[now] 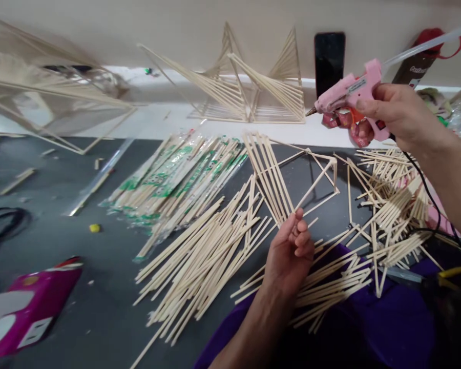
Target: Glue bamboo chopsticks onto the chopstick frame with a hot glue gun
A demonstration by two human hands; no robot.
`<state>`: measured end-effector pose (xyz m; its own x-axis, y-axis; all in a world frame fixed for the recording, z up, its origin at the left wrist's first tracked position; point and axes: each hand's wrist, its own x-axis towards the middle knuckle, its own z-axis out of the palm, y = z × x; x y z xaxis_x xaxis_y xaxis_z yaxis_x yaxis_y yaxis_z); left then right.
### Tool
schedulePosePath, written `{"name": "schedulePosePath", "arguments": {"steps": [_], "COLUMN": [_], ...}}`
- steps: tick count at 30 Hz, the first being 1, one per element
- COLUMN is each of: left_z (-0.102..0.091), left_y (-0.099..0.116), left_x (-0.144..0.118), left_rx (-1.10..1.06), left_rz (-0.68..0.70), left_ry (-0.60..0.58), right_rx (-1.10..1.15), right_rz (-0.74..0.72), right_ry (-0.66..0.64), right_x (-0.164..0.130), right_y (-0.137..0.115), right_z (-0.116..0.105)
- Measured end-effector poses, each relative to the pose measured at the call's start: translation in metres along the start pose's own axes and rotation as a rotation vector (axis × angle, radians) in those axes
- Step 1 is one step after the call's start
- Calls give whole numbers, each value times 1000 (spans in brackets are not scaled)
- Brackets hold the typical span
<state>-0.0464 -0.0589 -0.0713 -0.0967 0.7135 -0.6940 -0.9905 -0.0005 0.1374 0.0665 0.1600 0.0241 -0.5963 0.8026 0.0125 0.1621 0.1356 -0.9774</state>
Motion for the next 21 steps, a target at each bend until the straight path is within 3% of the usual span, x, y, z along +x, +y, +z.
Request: {"name": "schedulePosePath", "arguments": {"steps": [5,10,14,21], "left_z": [1,2,3,6], "left_y": [0,0,0,0], "left_x": [1,2,1,1], "left_rx": [4,20,18,-8], "left_rz": [4,12,17,12], "left_ry": [16,10,9,12], "right_rx": [95,84,79,-26], "right_rz": [105,198,155,155], "right_ry": [236,323,399,445], "right_x": [-6,-8,-8,-30], "right_y": [20,48,69,81], "right_z": [-21,-47,-64,-86]}}
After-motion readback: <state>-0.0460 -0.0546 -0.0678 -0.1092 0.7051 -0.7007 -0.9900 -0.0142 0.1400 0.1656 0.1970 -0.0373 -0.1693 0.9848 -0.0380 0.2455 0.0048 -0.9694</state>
